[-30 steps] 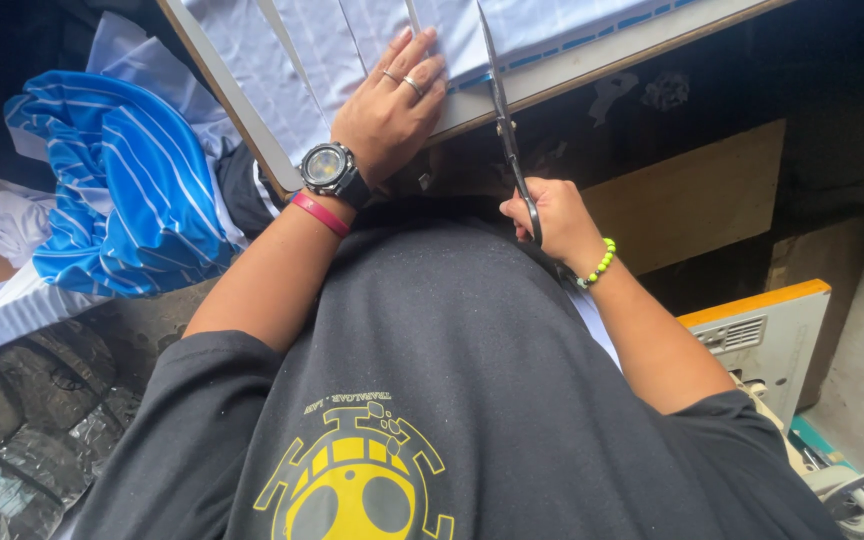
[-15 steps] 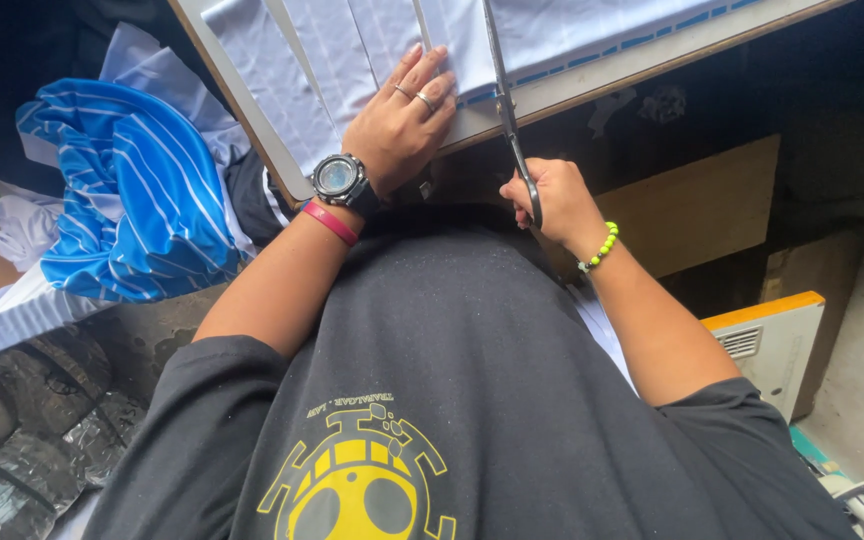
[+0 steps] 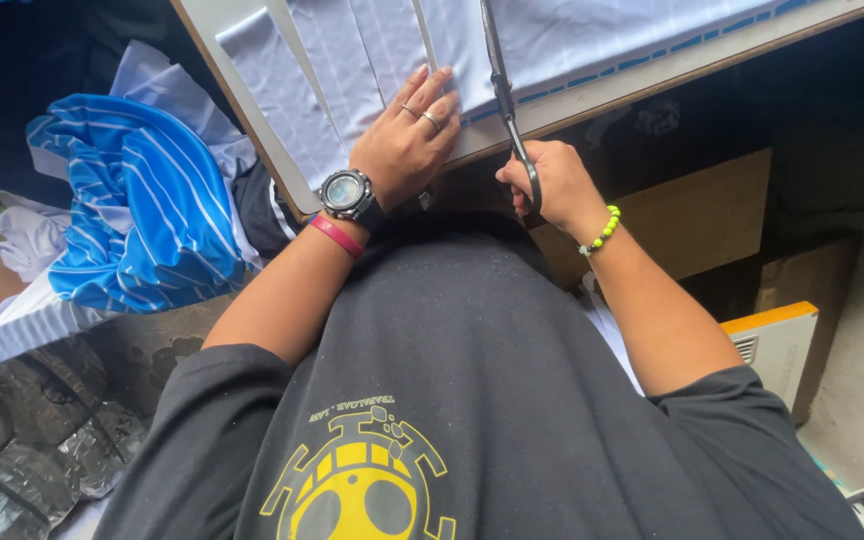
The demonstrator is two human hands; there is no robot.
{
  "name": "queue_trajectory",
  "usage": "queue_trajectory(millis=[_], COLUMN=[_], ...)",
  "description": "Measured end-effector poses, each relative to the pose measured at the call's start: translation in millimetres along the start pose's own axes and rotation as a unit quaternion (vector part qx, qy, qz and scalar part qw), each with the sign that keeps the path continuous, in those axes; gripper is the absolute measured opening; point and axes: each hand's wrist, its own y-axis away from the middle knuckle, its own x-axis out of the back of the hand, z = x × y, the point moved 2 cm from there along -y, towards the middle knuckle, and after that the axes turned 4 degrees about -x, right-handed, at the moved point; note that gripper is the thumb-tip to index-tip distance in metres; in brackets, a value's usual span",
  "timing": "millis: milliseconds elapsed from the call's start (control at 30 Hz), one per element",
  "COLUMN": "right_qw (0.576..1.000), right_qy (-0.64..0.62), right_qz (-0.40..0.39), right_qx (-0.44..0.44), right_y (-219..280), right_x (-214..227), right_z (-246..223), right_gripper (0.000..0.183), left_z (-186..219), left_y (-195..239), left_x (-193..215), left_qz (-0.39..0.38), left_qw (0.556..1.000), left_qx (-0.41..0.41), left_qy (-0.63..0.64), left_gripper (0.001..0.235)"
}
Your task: Cutting multiple strips of light blue fabric from a folded piece using large fabric scissors
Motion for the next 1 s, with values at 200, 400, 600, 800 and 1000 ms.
queue_trajectory(millis=[200, 400, 600, 800, 1000], right_qw=[0.999, 0.999, 0.999, 0.995, 0.996], right_qy=[0.007, 0.014, -0.035, -0.054, -0.064], right_qz=[-0.032, -0.033, -0.012, -0.020, -0.005], right_qx=[-0.011, -0.030, -0.034, 0.084, 0.065], right_y=[-8.4, -25.2, -19.8, -38.5, -47.2], right_x=[6.6, 9.1, 9.6, 9.6, 8.6], right_z=[-5.0, -22.1, -29.0, -11.6, -19.4], right_gripper=[0.024, 0.023, 0.024, 0.031, 0.027], left_z=[0.1, 0.4, -0.4, 1.5, 2.1], left_y=[-0.5, -0.9, -2.9, -5.4, -9.1], left_x=[0.2, 1.1, 3.3, -6.2, -0.5], left_qz=[0.002, -0.008, -0.014, 0.069, 0.066], left_qw=[1.000, 1.000, 1.000, 0.993, 0.995], left_qx=[0.002, 0.003, 0.002, -0.005, -0.008], left_qy=[0.007, 0.007, 0.014, -0.094, -0.078], left_gripper=[0.010, 0.013, 0.013, 0.013, 0.014])
